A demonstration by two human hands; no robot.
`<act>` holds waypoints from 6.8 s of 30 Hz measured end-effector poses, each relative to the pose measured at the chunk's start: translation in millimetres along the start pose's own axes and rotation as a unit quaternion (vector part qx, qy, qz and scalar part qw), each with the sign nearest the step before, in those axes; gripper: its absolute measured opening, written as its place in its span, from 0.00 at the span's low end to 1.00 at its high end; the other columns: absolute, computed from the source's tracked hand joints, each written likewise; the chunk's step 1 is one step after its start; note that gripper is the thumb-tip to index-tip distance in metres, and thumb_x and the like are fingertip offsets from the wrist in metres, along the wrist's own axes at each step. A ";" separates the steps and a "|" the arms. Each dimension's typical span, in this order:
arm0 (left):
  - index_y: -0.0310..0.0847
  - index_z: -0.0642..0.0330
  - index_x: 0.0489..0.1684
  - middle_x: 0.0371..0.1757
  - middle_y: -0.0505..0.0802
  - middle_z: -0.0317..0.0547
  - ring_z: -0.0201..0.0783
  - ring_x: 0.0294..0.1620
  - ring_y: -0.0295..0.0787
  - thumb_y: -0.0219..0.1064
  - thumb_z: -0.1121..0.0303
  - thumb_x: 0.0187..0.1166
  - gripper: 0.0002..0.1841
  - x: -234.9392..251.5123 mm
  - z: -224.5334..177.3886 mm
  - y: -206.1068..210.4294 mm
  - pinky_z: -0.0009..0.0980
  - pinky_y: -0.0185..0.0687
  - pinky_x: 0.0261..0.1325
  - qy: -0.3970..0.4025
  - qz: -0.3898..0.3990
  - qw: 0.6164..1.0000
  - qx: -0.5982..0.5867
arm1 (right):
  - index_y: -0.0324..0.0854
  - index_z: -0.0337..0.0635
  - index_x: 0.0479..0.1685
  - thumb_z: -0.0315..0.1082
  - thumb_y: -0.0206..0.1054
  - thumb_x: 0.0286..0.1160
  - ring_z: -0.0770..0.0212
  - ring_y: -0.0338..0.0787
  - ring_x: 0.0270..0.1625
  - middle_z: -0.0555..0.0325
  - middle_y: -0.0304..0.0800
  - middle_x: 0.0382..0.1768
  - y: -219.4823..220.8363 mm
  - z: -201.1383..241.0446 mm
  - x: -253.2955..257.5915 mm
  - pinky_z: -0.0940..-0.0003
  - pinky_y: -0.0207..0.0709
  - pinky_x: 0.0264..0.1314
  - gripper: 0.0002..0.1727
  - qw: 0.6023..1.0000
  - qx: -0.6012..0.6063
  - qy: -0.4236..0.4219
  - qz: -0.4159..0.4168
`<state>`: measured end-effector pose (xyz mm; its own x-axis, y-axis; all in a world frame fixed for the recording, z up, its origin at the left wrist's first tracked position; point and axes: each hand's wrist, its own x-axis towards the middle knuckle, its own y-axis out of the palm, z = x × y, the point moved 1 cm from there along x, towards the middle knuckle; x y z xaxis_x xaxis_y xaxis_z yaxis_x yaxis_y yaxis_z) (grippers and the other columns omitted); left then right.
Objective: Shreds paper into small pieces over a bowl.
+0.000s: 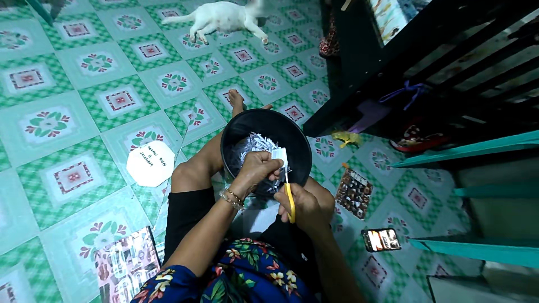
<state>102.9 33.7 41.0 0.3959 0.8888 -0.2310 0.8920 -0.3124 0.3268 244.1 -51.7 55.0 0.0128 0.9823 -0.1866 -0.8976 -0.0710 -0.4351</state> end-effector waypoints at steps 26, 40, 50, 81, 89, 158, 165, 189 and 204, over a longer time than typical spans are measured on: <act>0.78 0.57 0.26 0.23 0.90 0.33 0.20 0.18 0.82 0.64 0.70 0.86 0.13 -0.9 -2.6 -0.4 0.16 0.78 0.24 -0.030 -0.008 0.999 0.011 | 0.82 0.29 0.48 0.50 0.66 0.80 0.71 0.85 0.21 0.59 0.86 0.24 -10.7 -13.8 -13.0 0.74 0.82 0.28 0.26 0.994 -0.110 -0.019 0.020; 0.78 0.57 0.20 0.17 0.88 0.32 0.20 0.16 0.81 0.66 0.73 0.84 0.15 1.6 0.5 -0.9 0.15 0.76 0.23 -0.027 0.040 0.999 0.019 | 0.83 0.29 0.47 0.50 0.66 0.79 0.72 0.84 0.20 0.58 0.86 0.23 -6.9 -18.4 -9.3 0.75 0.82 0.26 0.26 0.988 -0.132 -0.069 -0.030; 0.82 0.60 0.29 0.21 0.88 0.33 0.21 0.19 0.83 0.64 0.74 0.85 0.10 0.2 0.1 -0.8 0.16 0.80 0.26 -0.022 0.026 0.999 0.003 | 0.81 0.29 0.42 0.41 0.68 0.79 0.82 0.78 0.16 0.68 0.81 0.18 -0.4 -13.8 -8.5 0.86 0.76 0.22 0.18 0.995 -0.054 -0.064 -0.047; 0.80 0.58 0.29 0.19 0.85 0.31 0.21 0.18 0.80 0.63 0.72 0.86 0.11 -3.1 -1.3 -1.4 0.17 0.80 0.27 -0.009 0.004 1.000 -0.001 | 0.80 0.28 0.47 0.42 0.64 0.82 0.78 0.82 0.21 0.64 0.84 0.23 -9.4 -5.4 -15.9 0.81 0.80 0.26 0.20 0.999 -0.043 -0.003 0.023; 0.80 0.58 0.27 0.19 0.86 0.32 0.22 0.18 0.82 0.64 0.73 0.85 0.11 -2.8 -0.6 -1.5 0.17 0.80 0.27 -0.001 0.017 1.000 -0.001 | 0.82 0.28 0.46 0.49 0.65 0.81 0.72 0.84 0.20 0.59 0.86 0.23 -5.6 -12.9 -10.4 0.76 0.81 0.26 0.25 0.993 -0.111 -0.038 0.000; 0.88 0.63 0.32 0.23 0.90 0.28 0.20 0.24 0.85 0.65 0.79 0.79 0.07 5.5 1.9 0.4 0.18 0.84 0.33 0.065 0.028 0.997 0.000 | 0.74 0.36 0.51 0.18 0.69 0.66 0.75 0.88 0.23 0.66 0.89 0.25 -13.3 7.4 39.9 0.82 0.82 0.24 0.15 0.975 0.181 -0.063 -0.114; 0.88 0.63 0.31 0.22 0.90 0.29 0.21 0.23 0.86 0.64 0.80 0.80 0.09 4.6 -1.2 -0.7 0.18 0.84 0.33 0.026 0.053 0.998 -0.011 | 0.74 0.38 0.50 0.19 0.71 0.65 0.77 0.88 0.24 0.70 0.88 0.25 -18.4 7.9 39.1 0.83 0.82 0.26 0.16 0.979 0.165 -0.091 -0.075; 0.87 0.63 0.30 0.20 0.86 0.26 0.19 0.22 0.83 0.66 0.79 0.78 0.07 4.6 6.4 -0.1 0.18 0.82 0.34 0.115 -0.011 0.993 0.010 | 0.64 0.28 0.76 0.30 0.66 0.82 0.78 0.83 0.23 0.59 0.90 0.35 -13.9 -5.3 35.8 0.83 0.72 0.19 0.27 0.996 0.071 0.017 -0.050; 0.86 0.65 0.33 0.22 0.87 0.26 0.18 0.24 0.83 0.66 0.78 0.79 0.05 -4.0 10.4 2.7 0.18 0.83 0.35 0.147 -0.031 0.989 0.011 | 0.73 0.16 0.70 0.27 0.67 0.71 0.49 0.94 0.36 0.36 0.93 0.39 20.0 -38.5 32.0 0.52 0.86 0.41 0.28 0.954 -0.135 -0.154 -0.218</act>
<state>106.0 25.8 33.2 0.2633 0.9643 0.0280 0.9182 -0.2594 0.2994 243.5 -28.3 6.4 0.1918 0.9299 0.3139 -0.6900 0.3552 -0.6307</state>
